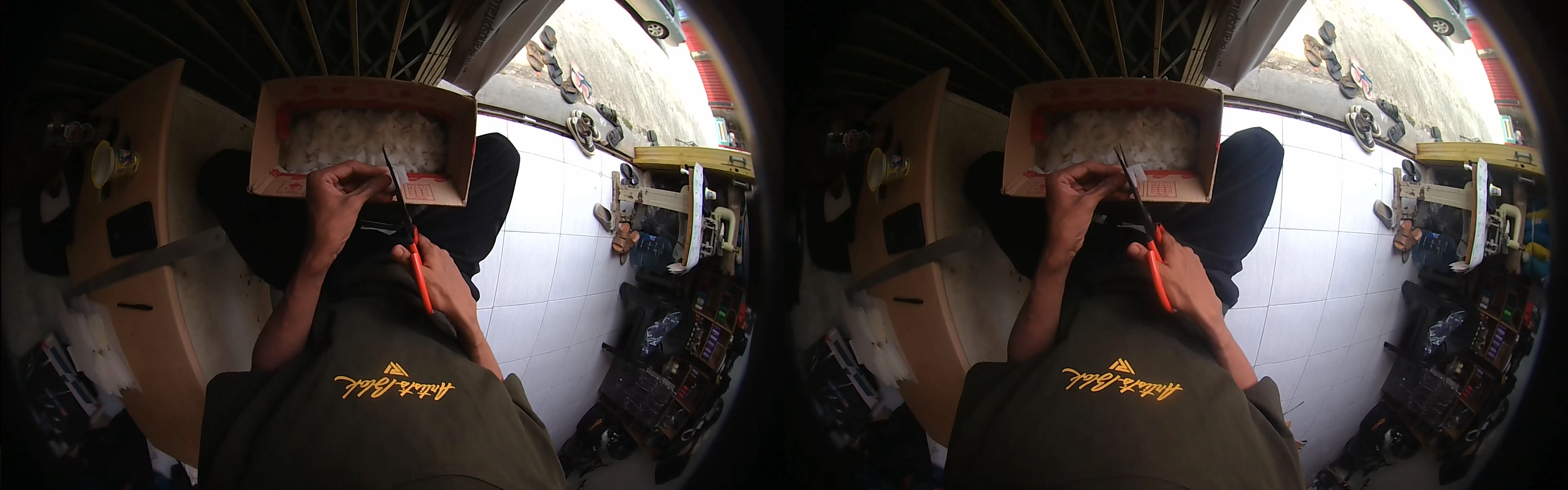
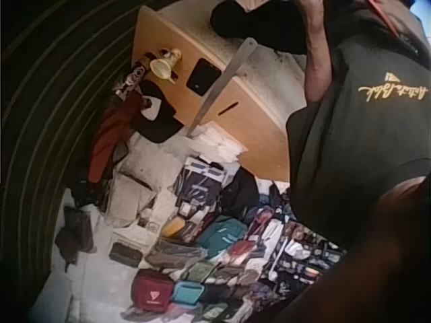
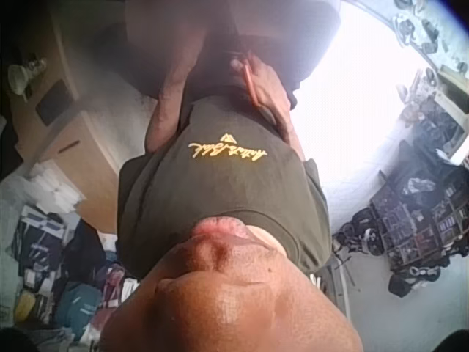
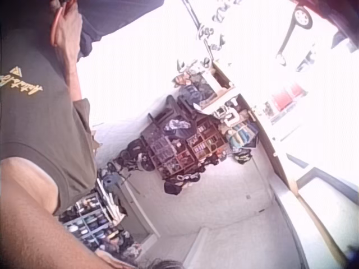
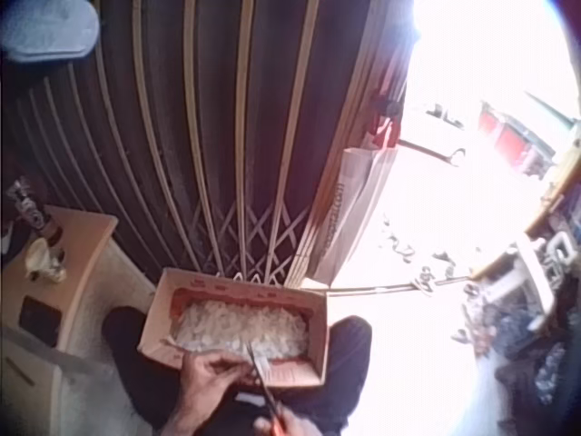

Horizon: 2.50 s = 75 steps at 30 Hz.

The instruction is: The person cuts small pieces of white cloth using shears and places them into a cardboard box containing more white cloth.

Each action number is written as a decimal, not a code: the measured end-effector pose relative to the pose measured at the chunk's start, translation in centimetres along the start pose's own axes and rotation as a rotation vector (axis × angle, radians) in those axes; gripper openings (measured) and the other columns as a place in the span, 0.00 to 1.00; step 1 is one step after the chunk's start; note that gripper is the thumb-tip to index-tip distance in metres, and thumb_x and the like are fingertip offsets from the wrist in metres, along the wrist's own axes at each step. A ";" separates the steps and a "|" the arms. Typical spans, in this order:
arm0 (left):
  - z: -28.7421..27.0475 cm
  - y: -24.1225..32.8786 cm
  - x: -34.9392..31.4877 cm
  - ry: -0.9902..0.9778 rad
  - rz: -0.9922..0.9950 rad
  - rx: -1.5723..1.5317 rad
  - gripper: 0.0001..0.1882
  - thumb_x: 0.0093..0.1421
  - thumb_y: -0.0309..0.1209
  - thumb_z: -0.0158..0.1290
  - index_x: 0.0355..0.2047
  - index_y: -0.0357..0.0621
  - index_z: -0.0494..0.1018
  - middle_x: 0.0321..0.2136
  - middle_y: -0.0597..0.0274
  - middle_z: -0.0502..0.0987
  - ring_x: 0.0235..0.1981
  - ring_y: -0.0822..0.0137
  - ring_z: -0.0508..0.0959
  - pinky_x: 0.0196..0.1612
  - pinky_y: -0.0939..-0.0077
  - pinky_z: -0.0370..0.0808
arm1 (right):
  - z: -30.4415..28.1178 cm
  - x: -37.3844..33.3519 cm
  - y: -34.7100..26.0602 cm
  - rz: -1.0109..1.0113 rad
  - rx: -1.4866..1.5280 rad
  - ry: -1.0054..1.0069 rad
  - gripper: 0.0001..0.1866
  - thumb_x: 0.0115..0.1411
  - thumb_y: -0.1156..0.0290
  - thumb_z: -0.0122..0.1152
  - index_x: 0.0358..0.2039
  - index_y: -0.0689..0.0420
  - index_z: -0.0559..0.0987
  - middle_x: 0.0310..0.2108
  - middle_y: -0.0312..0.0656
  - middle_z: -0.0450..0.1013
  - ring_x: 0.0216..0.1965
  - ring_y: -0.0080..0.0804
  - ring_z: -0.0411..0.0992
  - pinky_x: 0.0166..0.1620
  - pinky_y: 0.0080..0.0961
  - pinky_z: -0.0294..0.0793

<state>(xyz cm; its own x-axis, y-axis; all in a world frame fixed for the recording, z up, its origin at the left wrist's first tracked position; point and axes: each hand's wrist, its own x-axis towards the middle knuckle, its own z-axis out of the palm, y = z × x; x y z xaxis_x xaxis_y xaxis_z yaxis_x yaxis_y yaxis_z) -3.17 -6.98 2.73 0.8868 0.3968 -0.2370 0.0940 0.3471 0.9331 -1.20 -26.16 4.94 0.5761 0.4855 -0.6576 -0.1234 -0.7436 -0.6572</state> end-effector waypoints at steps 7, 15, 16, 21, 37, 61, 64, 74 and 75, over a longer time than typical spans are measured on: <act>0.0 0.0 0.1 0.029 -0.049 -0.024 0.07 0.59 0.20 0.59 0.37 0.30 0.78 0.32 0.53 0.82 0.31 0.67 0.84 0.37 0.77 0.84 | 0.1 0.0 -0.2 -0.020 0.004 0.062 0.38 0.57 0.38 0.59 0.22 0.71 0.73 0.17 0.58 0.68 0.27 0.57 0.73 0.36 0.44 0.69; -0.1 0.4 0.1 0.009 -0.044 -0.089 0.09 0.60 0.22 0.59 0.40 0.30 0.76 0.33 0.54 0.81 0.33 0.67 0.84 0.40 0.77 0.83 | 0.2 0.1 0.1 -0.017 0.014 0.040 0.37 0.62 0.39 0.54 0.26 0.71 0.74 0.20 0.60 0.70 0.29 0.58 0.73 0.37 0.44 0.69; 0.0 0.6 0.1 0.023 -0.019 -0.090 0.09 0.60 0.21 0.59 0.41 0.30 0.76 0.33 0.54 0.81 0.34 0.68 0.83 0.40 0.77 0.83 | 0.3 0.1 0.3 -0.024 0.025 0.043 0.37 0.63 0.39 0.52 0.27 0.71 0.74 0.22 0.60 0.71 0.31 0.59 0.73 0.38 0.44 0.69; -0.1 0.5 0.1 0.048 0.028 -0.156 0.09 0.61 0.21 0.58 0.42 0.33 0.77 0.34 0.57 0.81 0.37 0.69 0.82 0.42 0.78 0.81 | 1.0 0.0 1.5 -0.127 0.053 -0.054 0.35 0.67 0.41 0.44 0.43 0.69 0.71 0.29 0.65 0.73 0.36 0.65 0.72 0.41 0.48 0.69; -0.4 1.1 0.1 -0.070 -0.005 0.218 0.05 0.59 0.22 0.60 0.35 0.34 0.79 0.29 0.60 0.83 0.29 0.76 0.82 0.30 0.85 0.79 | -0.1 0.3 -0.7 -0.046 0.019 0.006 0.37 0.64 0.38 0.49 0.33 0.69 0.72 0.22 0.55 0.70 0.26 0.49 0.69 0.36 0.39 0.69; -6.0 -2.4 11.4 -0.393 -0.174 1.362 0.24 0.52 0.30 0.64 0.49 0.39 0.73 0.48 0.48 0.75 0.51 0.53 0.76 0.54 0.63 0.72 | -0.1 0.4 1.8 -0.110 0.107 -0.159 0.37 0.67 0.37 0.38 0.46 0.65 0.70 0.31 0.62 0.75 0.39 0.64 0.73 0.44 0.45 0.69; -6.5 -1.4 10.0 -0.159 0.016 1.246 0.17 0.51 0.27 0.64 0.42 0.39 0.79 0.41 0.49 0.80 0.47 0.53 0.79 0.49 0.62 0.74 | -0.2 0.4 1.7 -0.081 0.097 -0.168 0.37 0.67 0.37 0.40 0.47 0.65 0.70 0.31 0.61 0.75 0.39 0.63 0.73 0.43 0.45 0.70; -6.7 2.6 6.5 -0.073 -0.039 0.376 0.11 0.58 0.26 0.62 0.40 0.36 0.79 0.34 0.64 0.81 0.31 0.76 0.80 0.38 0.81 0.77 | 0.1 0.4 1.6 -0.079 0.090 -0.146 0.37 0.66 0.36 0.40 0.48 0.65 0.69 0.32 0.61 0.75 0.40 0.62 0.74 0.44 0.45 0.70; -6.2 2.5 6.2 -0.042 -0.029 0.329 0.11 0.58 0.26 0.62 0.40 0.35 0.79 0.35 0.63 0.81 0.32 0.75 0.80 0.39 0.81 0.77 | 0.0 0.4 1.6 -0.074 0.078 -0.149 0.38 0.66 0.36 0.41 0.49 0.65 0.68 0.32 0.61 0.75 0.40 0.62 0.74 0.44 0.45 0.70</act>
<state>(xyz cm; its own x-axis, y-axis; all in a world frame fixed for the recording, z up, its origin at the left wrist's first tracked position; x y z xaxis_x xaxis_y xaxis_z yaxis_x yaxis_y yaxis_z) -0.28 1.64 1.96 0.8988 0.3534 -0.2596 0.2542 0.0623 0.9651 -1.21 -27.16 3.64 0.4608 0.6044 -0.6499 -0.1512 -0.6681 -0.7285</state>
